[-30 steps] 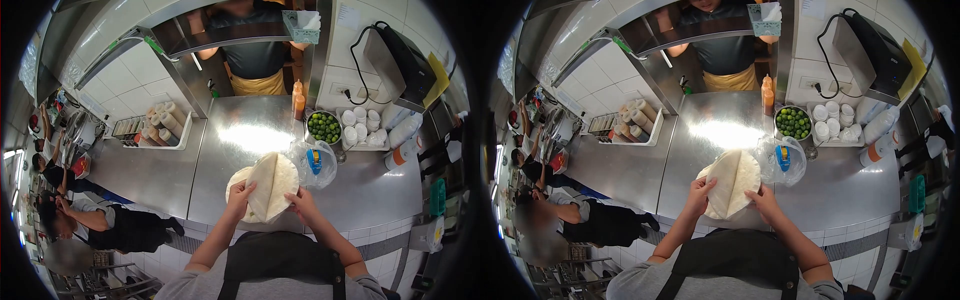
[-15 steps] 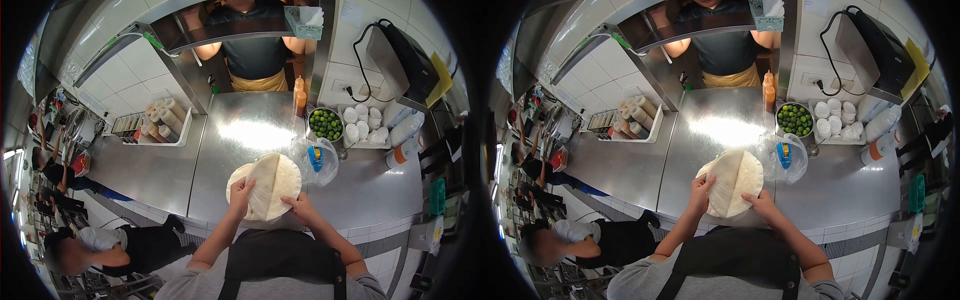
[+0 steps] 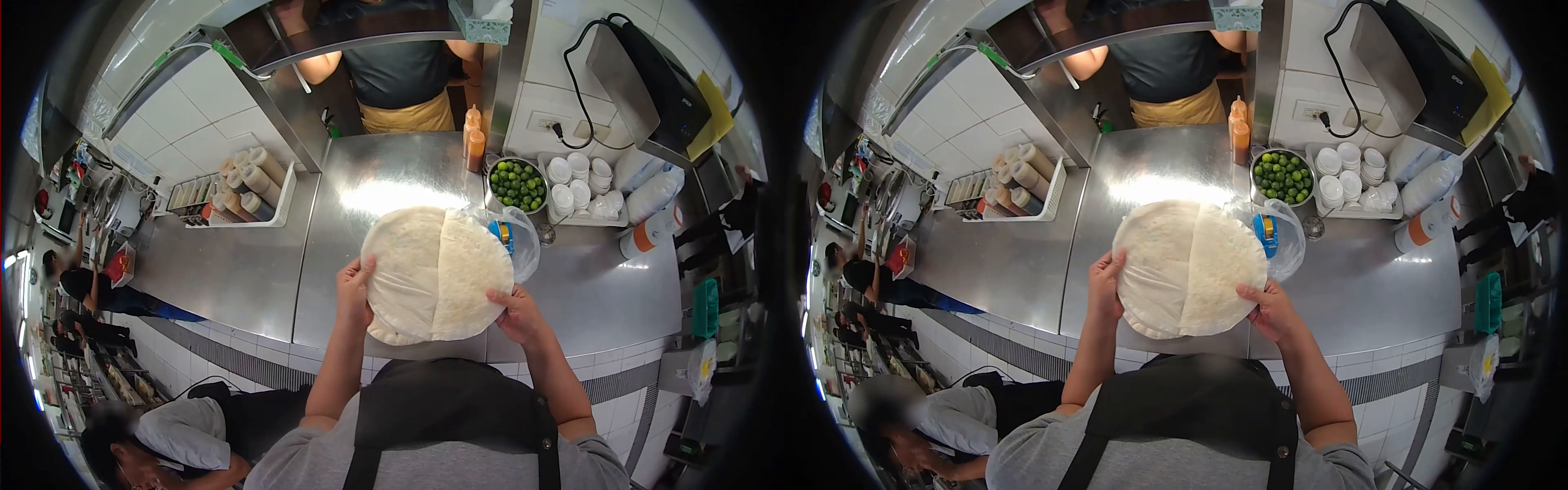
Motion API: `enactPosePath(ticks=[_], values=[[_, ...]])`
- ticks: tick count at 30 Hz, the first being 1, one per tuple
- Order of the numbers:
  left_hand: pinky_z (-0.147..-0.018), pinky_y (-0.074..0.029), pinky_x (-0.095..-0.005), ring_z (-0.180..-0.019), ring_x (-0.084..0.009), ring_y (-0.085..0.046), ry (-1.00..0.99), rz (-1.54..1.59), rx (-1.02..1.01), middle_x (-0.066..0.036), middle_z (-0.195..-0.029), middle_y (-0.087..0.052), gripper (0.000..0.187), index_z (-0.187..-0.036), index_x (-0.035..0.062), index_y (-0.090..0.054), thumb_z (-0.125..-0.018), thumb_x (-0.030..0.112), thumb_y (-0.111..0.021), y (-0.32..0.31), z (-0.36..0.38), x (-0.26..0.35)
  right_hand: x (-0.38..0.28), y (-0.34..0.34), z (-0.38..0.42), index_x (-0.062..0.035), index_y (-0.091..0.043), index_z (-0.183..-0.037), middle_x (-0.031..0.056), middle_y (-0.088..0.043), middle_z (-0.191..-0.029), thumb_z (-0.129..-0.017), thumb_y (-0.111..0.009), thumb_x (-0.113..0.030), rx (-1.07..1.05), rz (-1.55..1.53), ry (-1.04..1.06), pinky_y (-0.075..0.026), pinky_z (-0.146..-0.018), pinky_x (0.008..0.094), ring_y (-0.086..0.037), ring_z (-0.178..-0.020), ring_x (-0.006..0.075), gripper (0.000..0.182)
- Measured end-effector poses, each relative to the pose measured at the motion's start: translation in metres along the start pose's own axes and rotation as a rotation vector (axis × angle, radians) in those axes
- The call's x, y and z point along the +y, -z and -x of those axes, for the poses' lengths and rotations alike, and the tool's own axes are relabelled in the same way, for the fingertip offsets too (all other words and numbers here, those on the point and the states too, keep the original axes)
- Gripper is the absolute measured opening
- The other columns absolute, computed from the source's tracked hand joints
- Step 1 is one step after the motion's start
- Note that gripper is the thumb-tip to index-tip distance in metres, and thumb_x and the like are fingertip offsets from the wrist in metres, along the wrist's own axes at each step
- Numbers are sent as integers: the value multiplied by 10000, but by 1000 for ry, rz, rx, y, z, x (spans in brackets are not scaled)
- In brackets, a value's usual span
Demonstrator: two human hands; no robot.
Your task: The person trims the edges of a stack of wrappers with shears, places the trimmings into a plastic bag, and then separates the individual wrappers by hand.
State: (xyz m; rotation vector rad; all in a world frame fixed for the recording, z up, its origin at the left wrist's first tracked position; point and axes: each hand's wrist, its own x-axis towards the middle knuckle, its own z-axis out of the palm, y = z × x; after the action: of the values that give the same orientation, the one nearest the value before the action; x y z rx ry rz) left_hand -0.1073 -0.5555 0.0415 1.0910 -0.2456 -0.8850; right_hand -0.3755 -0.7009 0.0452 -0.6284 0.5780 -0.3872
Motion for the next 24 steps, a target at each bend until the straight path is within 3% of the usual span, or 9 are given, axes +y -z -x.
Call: enactPosePath(ticks=[10, 16, 20, 24], values=[[-734, -592, -323, -820, -197, -703, -37, 21, 12, -149, -993, -710, 305, -1113, -91, -630, -977, 181, -608, 11, -1, 18, -35, 27, 24, 52, -560, -1249, 154, -663, -1182, -905, -670, -96, 20, 100, 13, -560, -888, 352, -681, -1027, 223, 391], [-735, -599, -331, -828, -205, -710, -26, 13, 38, -154, -1000, -711, 301, -1113, -86, -630, -982, 182, -597, 27, -5, 18, -68, 39, 45, 43, -613, -1200, 131, -690, -1132, -856, -712, -100, 53, 270, 140, -542, -872, 338, -683, -996, 205, 385], [-763, -601, -348, -851, -223, -714, 50, 79, 58, -161, -1005, -712, 299, -1111, -84, -630, -989, 185, -583, 52, -17, -12, -91, 40, 58, 50, -630, -1172, 127, -698, -1108, -842, -728, -114, 77, 401, 171, -532, -860, 326, -684, -973, 194, 382], [-846, -589, -409, -952, -284, -703, 220, 86, 63, -199, -1120, -679, 358, -1224, -92, -552, -1005, 192, -539, 82, -23, -71, -99, 51, 61, 61, -635, -1153, 127, -705, -1079, -832, -732, -118, 97, 484, 163, -535, -836, 325, -688, -947, 195, 380]])
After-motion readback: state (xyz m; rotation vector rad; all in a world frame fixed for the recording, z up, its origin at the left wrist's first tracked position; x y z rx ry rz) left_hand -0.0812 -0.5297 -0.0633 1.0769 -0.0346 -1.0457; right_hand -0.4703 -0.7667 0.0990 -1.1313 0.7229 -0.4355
